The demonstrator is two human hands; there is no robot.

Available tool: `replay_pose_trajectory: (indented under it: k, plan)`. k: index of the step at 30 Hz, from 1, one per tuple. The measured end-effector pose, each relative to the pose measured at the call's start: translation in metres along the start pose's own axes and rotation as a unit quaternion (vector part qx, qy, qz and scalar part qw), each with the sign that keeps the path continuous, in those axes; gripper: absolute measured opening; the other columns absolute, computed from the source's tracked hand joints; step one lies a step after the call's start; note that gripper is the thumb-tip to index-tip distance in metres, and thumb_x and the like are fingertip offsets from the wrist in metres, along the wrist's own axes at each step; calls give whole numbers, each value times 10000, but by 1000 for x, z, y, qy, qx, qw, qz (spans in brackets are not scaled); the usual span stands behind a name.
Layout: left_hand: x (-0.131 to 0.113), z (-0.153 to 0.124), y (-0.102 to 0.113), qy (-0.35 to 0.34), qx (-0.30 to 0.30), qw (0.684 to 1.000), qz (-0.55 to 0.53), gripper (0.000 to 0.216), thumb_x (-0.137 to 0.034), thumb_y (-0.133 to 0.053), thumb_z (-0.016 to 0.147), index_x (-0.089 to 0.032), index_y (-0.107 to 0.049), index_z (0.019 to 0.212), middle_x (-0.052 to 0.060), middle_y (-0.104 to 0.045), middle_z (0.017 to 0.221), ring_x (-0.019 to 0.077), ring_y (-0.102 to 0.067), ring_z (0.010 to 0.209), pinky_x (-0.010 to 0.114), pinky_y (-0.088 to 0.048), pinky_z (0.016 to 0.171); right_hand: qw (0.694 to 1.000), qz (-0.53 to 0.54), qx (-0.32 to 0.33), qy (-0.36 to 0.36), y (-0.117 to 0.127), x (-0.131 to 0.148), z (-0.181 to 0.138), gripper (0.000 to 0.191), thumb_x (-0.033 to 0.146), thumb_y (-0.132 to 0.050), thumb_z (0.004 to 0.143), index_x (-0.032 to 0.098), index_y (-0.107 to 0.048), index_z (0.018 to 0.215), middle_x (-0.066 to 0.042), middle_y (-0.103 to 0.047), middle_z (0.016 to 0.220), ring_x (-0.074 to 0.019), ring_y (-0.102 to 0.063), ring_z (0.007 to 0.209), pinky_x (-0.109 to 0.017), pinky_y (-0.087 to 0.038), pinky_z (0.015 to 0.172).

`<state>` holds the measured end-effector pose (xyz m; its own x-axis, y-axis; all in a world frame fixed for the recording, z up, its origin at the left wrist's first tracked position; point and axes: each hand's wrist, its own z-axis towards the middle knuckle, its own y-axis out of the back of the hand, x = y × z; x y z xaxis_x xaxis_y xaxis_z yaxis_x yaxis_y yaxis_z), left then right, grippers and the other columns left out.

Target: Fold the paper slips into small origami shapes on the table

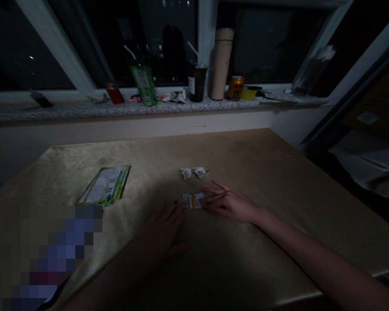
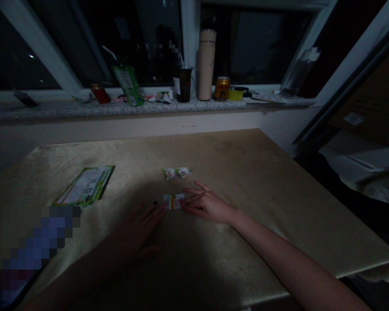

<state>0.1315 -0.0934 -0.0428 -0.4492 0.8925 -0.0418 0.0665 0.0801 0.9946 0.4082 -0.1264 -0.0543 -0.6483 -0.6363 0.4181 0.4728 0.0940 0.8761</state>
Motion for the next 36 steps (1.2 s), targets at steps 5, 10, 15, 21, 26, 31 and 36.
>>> replay_pose_trajectory:
  k: [5, 10, 15, 21, 26, 31, 36]
  plan:
    - [0, -5, -6, 6, -2, 1000, 17, 814, -640, -468, 843, -57, -381, 1404, 211, -315, 1468, 361, -349, 1325, 529, -240, 1078, 1000, -9, 2, 9, 1, 1, 2, 238, 271, -479, 953, 255, -644, 1123, -13, -655, 1196, -190, -392, 1330, -525, -161, 1137]
    - [-7, 6, 14, 10, -35, 999, 5, 653, -583, -469, 875, -80, -518, 1288, 191, -520, 1338, 335, -478, 1230, 542, -266, 1061, 999, -33, -32, 24, -9, 2, 2, 230, 239, -480, 947, 218, -655, 1095, -32, -676, 1155, -178, -460, 1278, -471, -222, 1133]
    - [-6, 31, 18, 53, -148, 988, 13, 407, -346, -399, 960, -109, -531, 1264, 134, -564, 1298, 264, -503, 1192, 440, -328, 1048, 995, -64, -68, 38, -20, 6, 6, 231, 224, -507, 925, 187, -638, 1112, -48, -691, 1116, -172, -567, 1157, -381, -352, 1077]
    - [14, 42, -13, 47, -149, 988, -21, 363, -315, -420, 960, -169, -527, 1274, 88, -482, 1391, 245, -428, 1266, 425, -317, 1060, 992, -59, -94, 58, -22, 11, 10, 210, 220, -489, 934, 174, -648, 1063, -49, -709, 1058, -172, -613, 1078, -348, -411, 1023]
    - [13, 40, -9, 35, -169, 980, -100, 310, -304, -508, 909, -203, -553, 1198, 60, -569, 1282, 227, -491, 1189, 416, -346, 1033, 995, -19, -99, 24, -19, 11, 10, 296, 262, -567, 891, 169, -593, 1171, -85, -663, 1154, -180, -599, 1085, -347, -439, 977]
    - [9, 39, -5, 74, -186, 953, -227, 192, -304, -524, 877, -206, -596, 1026, 43, -667, 1040, 224, -613, 983, 385, -471, 891, 996, -13, -84, 17, -19, 10, 12, 372, 315, -591, 878, 208, -563, 1233, -74, -608, 1259, -191, -504, 1223, -390, -370, 1049]
    - [9, 36, -7, 175, -235, 894, -338, 209, -385, -575, 842, -220, -579, 969, 18, -677, 909, 217, -661, 831, 363, -542, 745, 990, 36, -133, 9, -20, 12, 15, 258, 259, -552, 906, 218, -608, 1154, -59, -659, 1170, -164, -579, 1124, -342, -435, 979]
